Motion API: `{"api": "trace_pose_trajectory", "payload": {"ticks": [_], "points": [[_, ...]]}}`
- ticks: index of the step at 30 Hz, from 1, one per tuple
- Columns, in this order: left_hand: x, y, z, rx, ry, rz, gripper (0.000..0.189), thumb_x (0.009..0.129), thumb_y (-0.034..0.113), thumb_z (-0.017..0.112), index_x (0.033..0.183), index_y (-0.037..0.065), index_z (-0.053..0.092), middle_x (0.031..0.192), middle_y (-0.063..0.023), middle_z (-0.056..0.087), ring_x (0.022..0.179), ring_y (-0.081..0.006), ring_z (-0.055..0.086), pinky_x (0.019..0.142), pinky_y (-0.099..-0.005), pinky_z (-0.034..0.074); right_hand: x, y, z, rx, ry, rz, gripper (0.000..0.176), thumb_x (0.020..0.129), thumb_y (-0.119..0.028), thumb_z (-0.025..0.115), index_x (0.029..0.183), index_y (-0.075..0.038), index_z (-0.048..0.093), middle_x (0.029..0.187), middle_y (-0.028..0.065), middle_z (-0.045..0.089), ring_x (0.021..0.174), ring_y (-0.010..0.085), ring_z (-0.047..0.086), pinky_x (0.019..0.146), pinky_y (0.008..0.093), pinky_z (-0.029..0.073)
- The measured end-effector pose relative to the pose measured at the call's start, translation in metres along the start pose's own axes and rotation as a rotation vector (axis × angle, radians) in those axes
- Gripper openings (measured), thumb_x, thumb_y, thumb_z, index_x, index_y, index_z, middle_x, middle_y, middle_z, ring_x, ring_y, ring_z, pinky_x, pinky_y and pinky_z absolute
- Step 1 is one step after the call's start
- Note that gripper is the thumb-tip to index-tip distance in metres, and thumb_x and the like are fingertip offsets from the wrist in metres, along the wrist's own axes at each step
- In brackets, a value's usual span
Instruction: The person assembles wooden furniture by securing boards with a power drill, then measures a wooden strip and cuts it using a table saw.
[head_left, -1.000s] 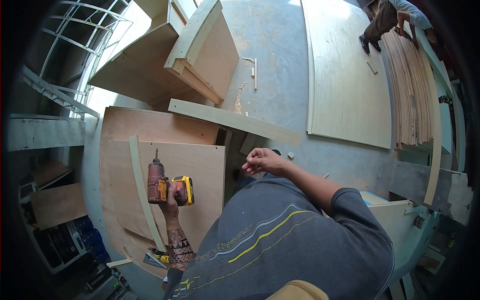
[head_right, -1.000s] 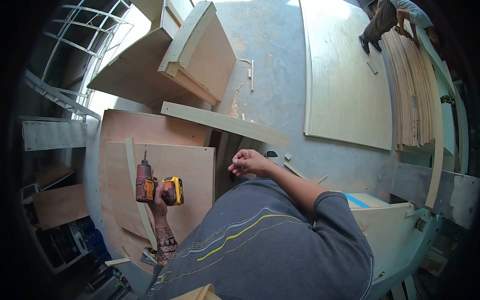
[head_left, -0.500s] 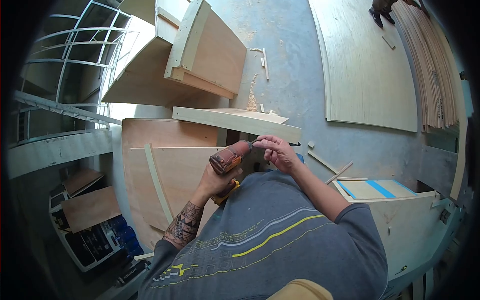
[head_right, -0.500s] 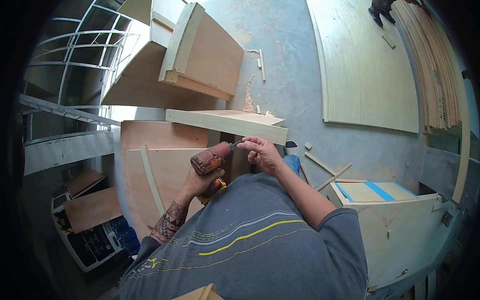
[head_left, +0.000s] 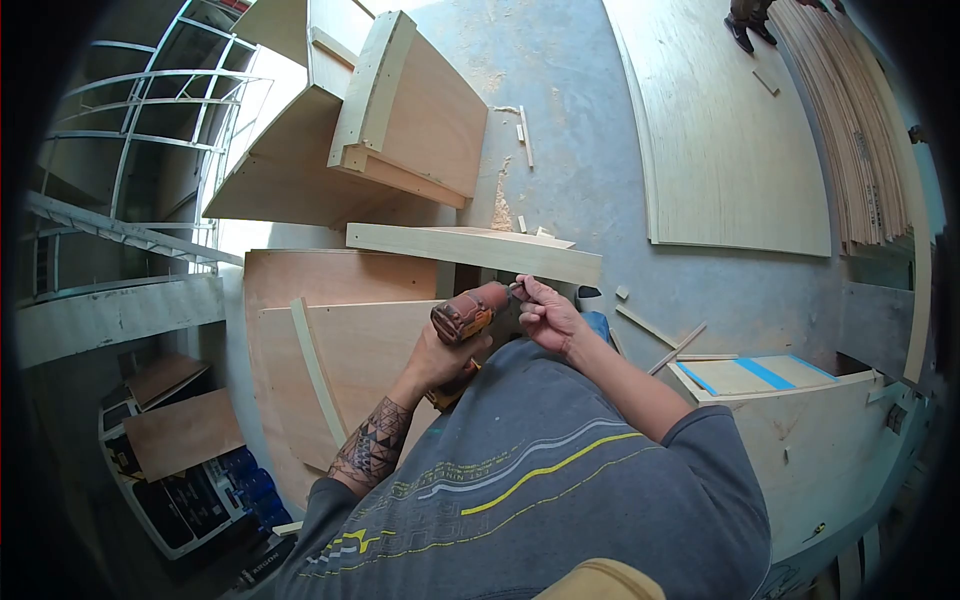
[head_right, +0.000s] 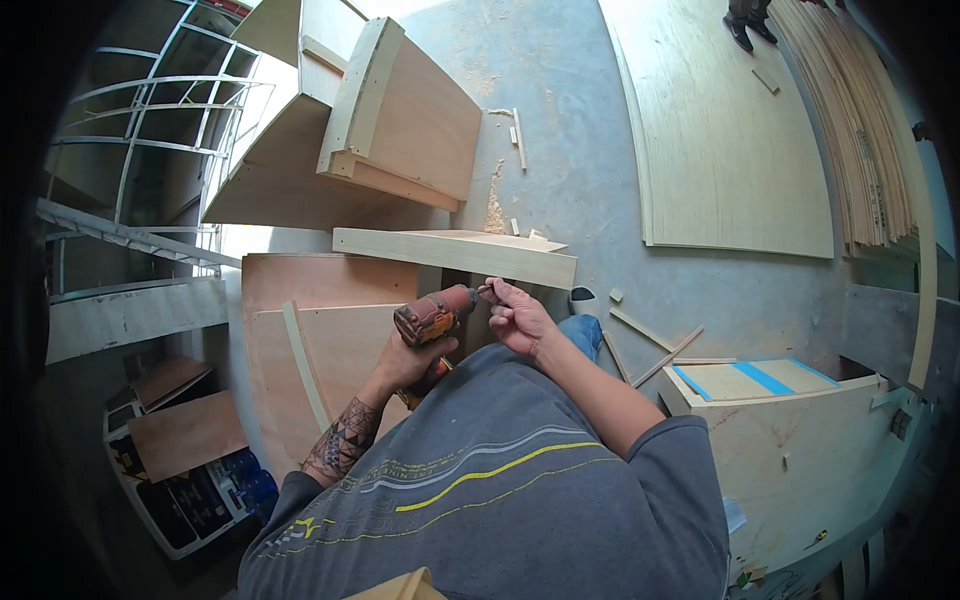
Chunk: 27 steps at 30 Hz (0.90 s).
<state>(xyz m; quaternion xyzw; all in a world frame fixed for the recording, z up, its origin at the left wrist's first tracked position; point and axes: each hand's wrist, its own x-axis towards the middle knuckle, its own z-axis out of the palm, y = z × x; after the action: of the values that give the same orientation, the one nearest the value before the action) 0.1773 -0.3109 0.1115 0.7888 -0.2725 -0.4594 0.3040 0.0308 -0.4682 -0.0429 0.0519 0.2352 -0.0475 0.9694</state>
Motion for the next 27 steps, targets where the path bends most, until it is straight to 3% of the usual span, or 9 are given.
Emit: {"api": "trace_pose_trajectory", "payload": {"ticks": [6,16,18,27], "points": [[0.004,0.014,0.000,0.084,0.008,-0.036,0.047,0.088,0.018,0.082,0.130,0.003,0.066,0.105,-0.0080,0.075,0.090,-0.0139,0.071,0.079,-0.0331,0.059,0.011,0.009,-0.004,0.055,0.008,0.006,0.018,0.110,-0.026,0.060,0.117,-0.012,0.069,0.097,-0.0049,0.070,0.058,-0.0004,0.049,0.055,0.0187,0.043],[0.043,0.049,-0.005,0.353,-0.058,-0.153,0.048,0.087,0.023,0.080,0.129,0.003,0.068,0.104,-0.0130,0.076,0.091,-0.0208,0.073,0.083,-0.0379,0.059,0.034,0.013,-0.012,0.080,0.036,-0.153,0.013,0.110,-0.021,0.060,0.118,-0.017,0.069,0.080,-0.0107,0.056,0.058,0.0001,0.048,0.056,0.0199,0.043],[0.049,0.044,-0.005,0.390,-0.028,-0.032,0.036,0.090,0.031,0.074,0.104,-0.002,0.072,0.071,-0.0169,0.071,0.070,-0.0275,0.077,0.067,-0.0411,0.060,0.037,0.011,-0.016,0.075,0.052,-0.137,0.009,0.110,-0.021,0.061,0.115,-0.018,0.068,0.075,-0.0112,0.052,0.058,0.0003,0.048,0.055,0.0200,0.043],[0.061,0.041,-0.002,0.437,-0.018,0.056,0.035,0.090,0.028,0.071,0.104,-0.003,0.071,0.079,-0.0220,0.073,0.071,-0.0293,0.077,0.068,-0.0413,0.060,0.037,0.010,-0.017,0.066,0.116,-0.127,0.005,0.110,-0.023,0.062,0.109,-0.020,0.066,0.073,-0.0112,0.051,0.056,-0.0002,0.047,0.054,0.0194,0.042]]}}
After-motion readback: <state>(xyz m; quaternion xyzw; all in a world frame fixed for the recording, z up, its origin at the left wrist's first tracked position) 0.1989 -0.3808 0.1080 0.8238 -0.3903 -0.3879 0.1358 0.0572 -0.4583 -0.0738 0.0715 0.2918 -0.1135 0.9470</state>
